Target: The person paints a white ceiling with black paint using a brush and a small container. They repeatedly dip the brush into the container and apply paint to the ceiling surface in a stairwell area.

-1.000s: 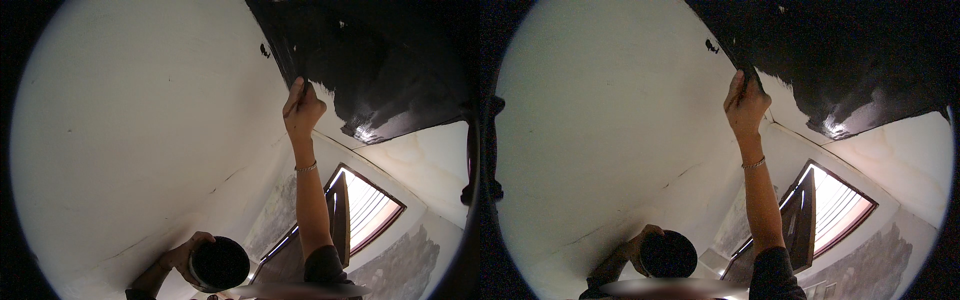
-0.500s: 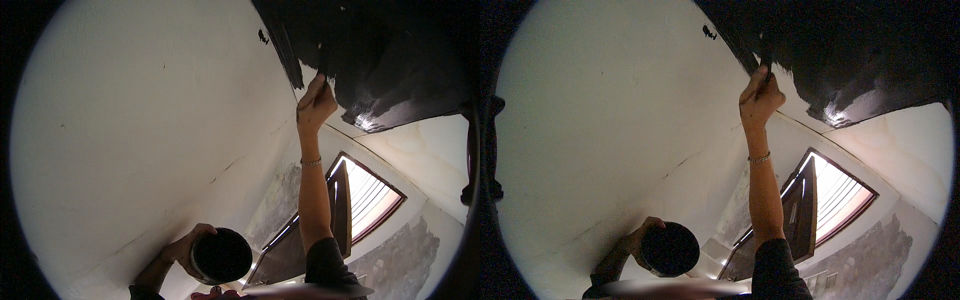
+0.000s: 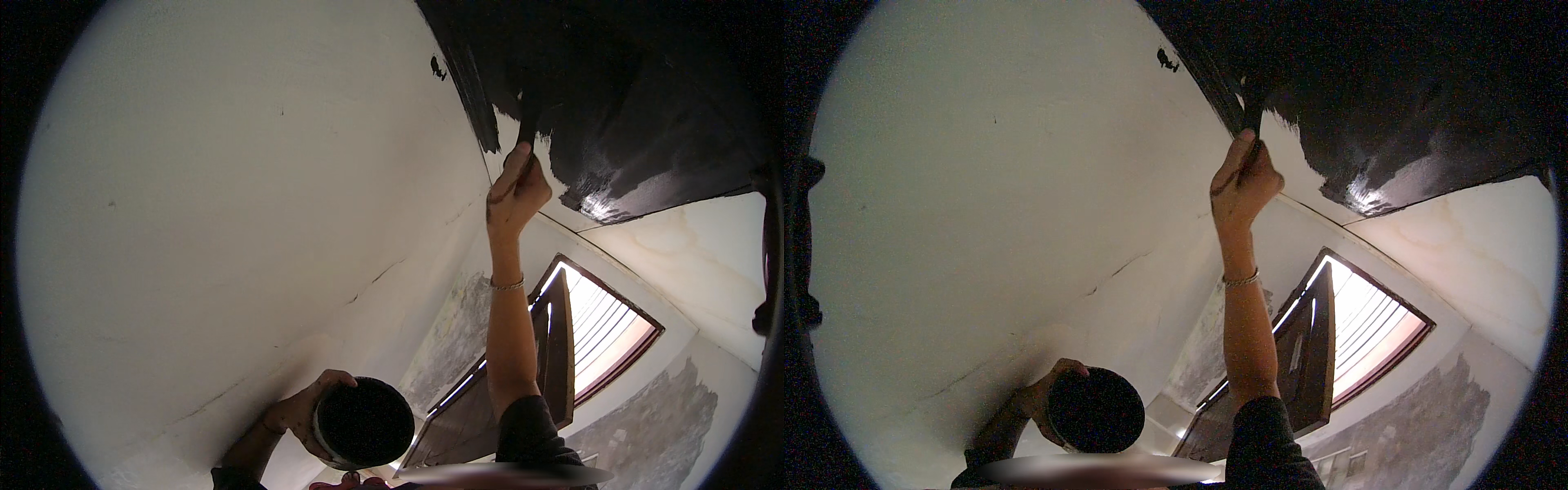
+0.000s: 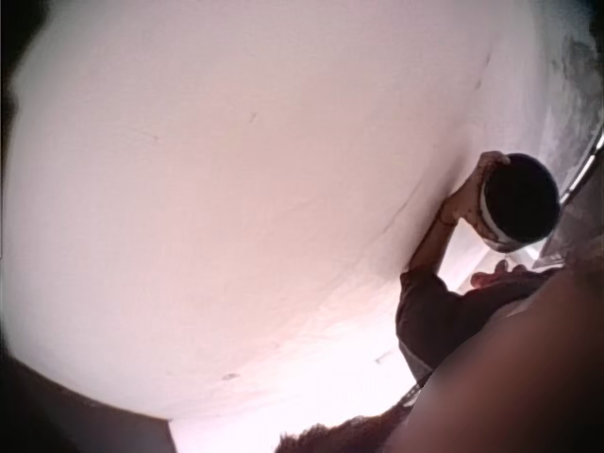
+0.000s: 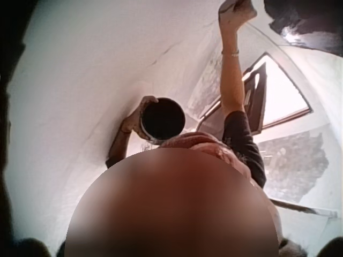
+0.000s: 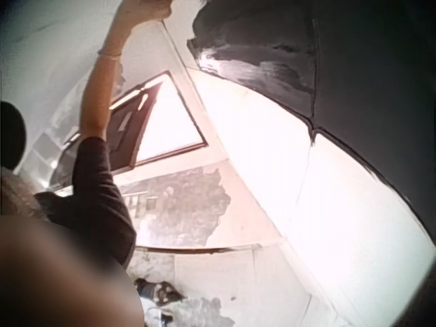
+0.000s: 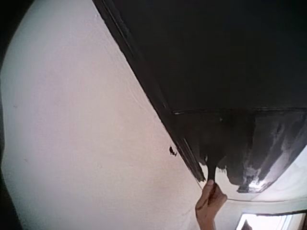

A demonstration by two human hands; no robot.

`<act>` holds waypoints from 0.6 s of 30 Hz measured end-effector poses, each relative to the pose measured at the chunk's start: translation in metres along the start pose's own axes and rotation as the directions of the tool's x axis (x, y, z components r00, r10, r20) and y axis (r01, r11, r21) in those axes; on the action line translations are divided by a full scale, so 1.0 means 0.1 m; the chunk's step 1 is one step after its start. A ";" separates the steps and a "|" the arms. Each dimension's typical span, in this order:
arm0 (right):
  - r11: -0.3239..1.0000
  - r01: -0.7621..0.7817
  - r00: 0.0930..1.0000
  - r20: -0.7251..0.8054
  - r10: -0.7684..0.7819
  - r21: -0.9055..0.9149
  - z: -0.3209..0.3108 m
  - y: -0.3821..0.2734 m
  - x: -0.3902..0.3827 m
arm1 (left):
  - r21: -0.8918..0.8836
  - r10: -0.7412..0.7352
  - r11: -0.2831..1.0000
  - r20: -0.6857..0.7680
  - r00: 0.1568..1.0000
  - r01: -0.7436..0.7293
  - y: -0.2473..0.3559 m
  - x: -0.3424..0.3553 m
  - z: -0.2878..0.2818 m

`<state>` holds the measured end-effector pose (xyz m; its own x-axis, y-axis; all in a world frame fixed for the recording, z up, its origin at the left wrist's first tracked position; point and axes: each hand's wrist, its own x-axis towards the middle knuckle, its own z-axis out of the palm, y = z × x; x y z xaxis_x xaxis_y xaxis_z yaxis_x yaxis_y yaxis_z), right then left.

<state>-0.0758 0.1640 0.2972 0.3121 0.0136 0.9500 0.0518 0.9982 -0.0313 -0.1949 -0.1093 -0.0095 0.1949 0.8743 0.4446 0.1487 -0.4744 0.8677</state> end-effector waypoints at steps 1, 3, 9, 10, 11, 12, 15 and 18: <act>1.000 -0.007 1.000 -0.024 0.007 -0.009 -0.01 -0.04 -0.07 | 0.001 0.000 1.000 0.000 1.000 0.000 0.00 0.00 0.00; 1.000 0.013 1.000 0.027 -0.013 0.012 -0.03 -0.11 -0.10 | -0.003 0.001 1.000 0.002 1.000 -0.001 -0.01 0.01 0.00; 0.997 -0.061 0.998 -0.024 0.062 0.050 -0.03 0.00 0.16 | -0.006 -0.009 1.000 0.004 1.000 0.009 -0.01 -0.02 -0.01; 0.999 -0.037 0.997 -0.061 0.039 0.031 -0.03 0.01 0.15 | 0.001 -0.011 1.000 -0.001 1.000 0.011 -0.02 -0.03 -0.02; 0.998 -0.065 0.997 -0.036 0.066 0.026 -0.03 0.01 0.10 | 0.009 -0.011 1.000 -0.003 1.000 0.011 -0.03 -0.04 -0.02; 0.991 -0.131 0.991 -0.020 0.131 0.003 -0.05 -0.03 -0.01 | 0.013 -0.012 1.000 -0.006 1.000 0.012 -0.03 -0.04 -0.01; 0.994 -0.080 0.996 -0.020 0.082 0.073 -0.04 -0.12 -0.14 | 0.022 -0.018 1.000 -0.007 1.000 0.018 -0.04 -0.05 -0.01; 0.998 0.062 0.998 0.017 -0.062 0.015 -0.02 -0.08 -0.03 | -0.003 -0.016 1.000 0.001 1.000 0.016 -0.01 -0.05 -0.01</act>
<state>-0.0750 0.1563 0.2944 0.2921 -0.0476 0.9552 0.0570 0.9979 0.0324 -0.1972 -0.1133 -0.0122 0.1932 0.8817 0.4303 0.1486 -0.4599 0.8755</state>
